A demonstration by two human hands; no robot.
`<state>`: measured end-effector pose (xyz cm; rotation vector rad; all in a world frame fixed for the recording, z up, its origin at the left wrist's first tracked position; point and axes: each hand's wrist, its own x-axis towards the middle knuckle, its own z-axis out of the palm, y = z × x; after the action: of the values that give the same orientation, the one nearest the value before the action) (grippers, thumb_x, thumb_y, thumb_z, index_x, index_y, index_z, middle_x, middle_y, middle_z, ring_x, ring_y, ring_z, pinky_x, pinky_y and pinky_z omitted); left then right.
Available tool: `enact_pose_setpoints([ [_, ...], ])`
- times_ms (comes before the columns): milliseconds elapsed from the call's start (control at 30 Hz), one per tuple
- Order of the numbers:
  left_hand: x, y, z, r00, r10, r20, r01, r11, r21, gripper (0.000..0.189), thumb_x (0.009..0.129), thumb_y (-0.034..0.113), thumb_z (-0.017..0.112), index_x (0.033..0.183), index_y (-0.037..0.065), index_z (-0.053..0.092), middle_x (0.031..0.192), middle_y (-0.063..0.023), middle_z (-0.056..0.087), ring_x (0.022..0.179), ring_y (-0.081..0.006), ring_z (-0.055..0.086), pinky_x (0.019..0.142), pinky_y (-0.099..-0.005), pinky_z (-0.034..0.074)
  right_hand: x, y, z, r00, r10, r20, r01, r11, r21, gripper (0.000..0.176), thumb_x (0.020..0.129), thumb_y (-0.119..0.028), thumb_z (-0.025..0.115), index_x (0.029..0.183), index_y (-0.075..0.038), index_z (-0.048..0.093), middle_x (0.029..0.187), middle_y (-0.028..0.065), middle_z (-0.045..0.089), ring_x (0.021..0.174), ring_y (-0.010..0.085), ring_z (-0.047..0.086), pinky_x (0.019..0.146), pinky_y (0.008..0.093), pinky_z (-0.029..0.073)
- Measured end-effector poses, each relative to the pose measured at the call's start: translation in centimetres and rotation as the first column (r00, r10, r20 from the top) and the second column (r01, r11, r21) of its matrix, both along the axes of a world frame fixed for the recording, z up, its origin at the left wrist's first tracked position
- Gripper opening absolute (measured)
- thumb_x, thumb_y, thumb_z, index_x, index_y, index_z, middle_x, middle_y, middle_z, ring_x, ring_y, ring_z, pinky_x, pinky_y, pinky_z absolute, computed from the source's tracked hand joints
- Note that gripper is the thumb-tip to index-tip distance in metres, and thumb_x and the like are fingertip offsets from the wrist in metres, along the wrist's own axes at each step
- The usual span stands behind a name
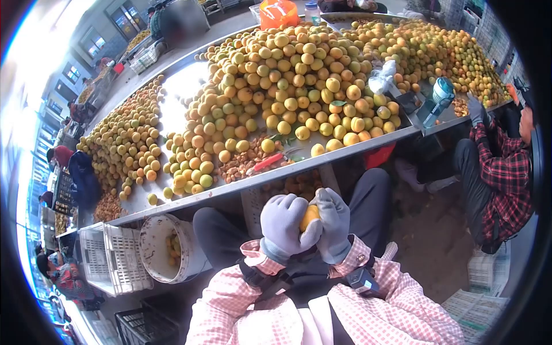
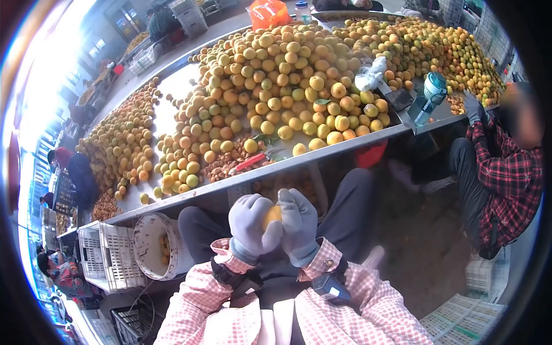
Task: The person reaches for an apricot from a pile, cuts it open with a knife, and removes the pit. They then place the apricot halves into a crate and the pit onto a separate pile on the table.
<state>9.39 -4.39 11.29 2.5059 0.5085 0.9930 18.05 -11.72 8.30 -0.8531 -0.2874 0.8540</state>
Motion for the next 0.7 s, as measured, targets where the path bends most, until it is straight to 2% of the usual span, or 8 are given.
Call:
enact_pose_setpoints([
  [133,1.0,-1.6,-1.7,0.965,0.121,0.234,-0.021,0.920,-0.390,0.018,0.085,0.020,0.055,0.086,0.003,0.059,0.073,-0.0187,0.060,0.067,-0.0389,0.060,0.060,-0.0402,0.048,0.2,0.2,-0.8,0.971,-0.038,0.237,0.024,0.998,0.060,0.024,0.099,-0.015,0.049,0.076,-0.009,0.051,0.069,-0.0061,0.043,0.063,0.0024,0.039,0.055,0.0218,0.034],
  [267,1.4,-1.8,-3.4,0.964,0.229,0.132,-0.099,0.776,-0.623,0.026,0.095,0.029,0.049,0.094,0.005,0.058,0.076,-0.0201,0.062,0.073,-0.0397,0.063,0.063,-0.0402,0.049,1.3,2.2,-4.6,0.913,-0.083,0.400,0.117,0.991,-0.060,0.024,0.097,-0.022,0.050,0.077,-0.009,0.052,0.067,-0.0033,0.045,0.060,0.0062,0.043,0.056,0.0229,0.038],
  [367,1.1,-0.7,-4.5,0.974,0.187,-0.125,-0.225,0.774,-0.592,0.029,0.095,0.034,0.053,0.096,0.005,0.059,0.077,-0.0193,0.063,0.074,-0.0385,0.064,0.065,-0.0404,0.049,2.9,1.9,-5.4,0.991,0.092,0.096,-0.069,0.973,-0.219,0.026,0.097,-0.034,0.051,0.087,-0.010,0.054,0.066,-0.0017,0.050,0.056,0.0110,0.050,0.050,0.0244,0.042],
  [400,0.6,-0.1,-5.3,0.984,0.166,-0.069,-0.166,0.692,-0.702,0.029,0.095,0.034,0.056,0.097,0.005,0.059,0.080,-0.0171,0.064,0.075,-0.0347,0.064,0.067,-0.0397,0.050,3.2,1.4,-6.1,0.949,0.208,-0.237,-0.256,0.946,-0.197,0.028,0.097,-0.038,0.051,0.091,-0.011,0.055,0.067,-0.0017,0.052,0.055,0.0111,0.052,0.047,0.0243,0.041],
  [433,0.1,0.7,-4.9,0.983,0.179,0.032,-0.111,0.729,-0.675,0.025,0.094,0.030,0.059,0.097,0.005,0.060,0.083,-0.0149,0.064,0.077,-0.0306,0.063,0.070,-0.0378,0.050,3.5,1.0,-6.9,0.788,0.297,-0.540,-0.416,0.902,-0.111,0.030,0.096,-0.042,0.051,0.094,-0.012,0.055,0.067,-0.0016,0.054,0.055,0.0112,0.054,0.044,0.0241,0.041],
  [500,-0.9,3.2,-4.8,0.974,0.220,0.056,-0.168,0.863,-0.477,0.022,0.093,0.024,0.061,0.100,0.003,0.059,0.086,-0.0105,0.062,0.078,-0.0202,0.061,0.071,-0.0303,0.048,4.1,0.6,-8.5,0.739,0.292,-0.607,-0.452,0.883,-0.125,0.033,0.095,-0.045,0.051,0.097,-0.013,0.058,0.071,-0.0010,0.059,0.053,0.0104,0.054,0.041,0.0232,0.039],
  [567,-1.4,6.0,-4.2,0.947,0.308,-0.087,-0.318,0.878,-0.357,0.023,0.090,0.022,0.063,0.104,0.004,0.059,0.089,-0.0113,0.063,0.084,-0.0240,0.061,0.076,-0.0322,0.048,4.9,0.3,-9.8,0.602,0.436,-0.669,-0.566,0.824,0.027,0.044,0.097,-0.049,0.044,0.102,-0.008,0.060,0.081,0.0055,0.063,0.060,0.0130,0.057,0.050,0.0238,0.045],
  [700,-1.4,10.9,-5.1,0.918,0.335,-0.213,-0.349,0.936,-0.034,0.035,0.084,0.029,0.067,0.109,0.006,0.060,0.097,-0.0144,0.063,0.098,-0.0338,0.060,0.086,-0.0425,0.047,5.0,0.9,-6.7,0.649,0.423,-0.632,-0.525,0.851,0.031,0.038,0.095,-0.041,0.054,0.119,-0.011,0.056,0.093,0.0039,0.064,0.072,0.0158,0.061,0.057,0.0255,0.049],
])
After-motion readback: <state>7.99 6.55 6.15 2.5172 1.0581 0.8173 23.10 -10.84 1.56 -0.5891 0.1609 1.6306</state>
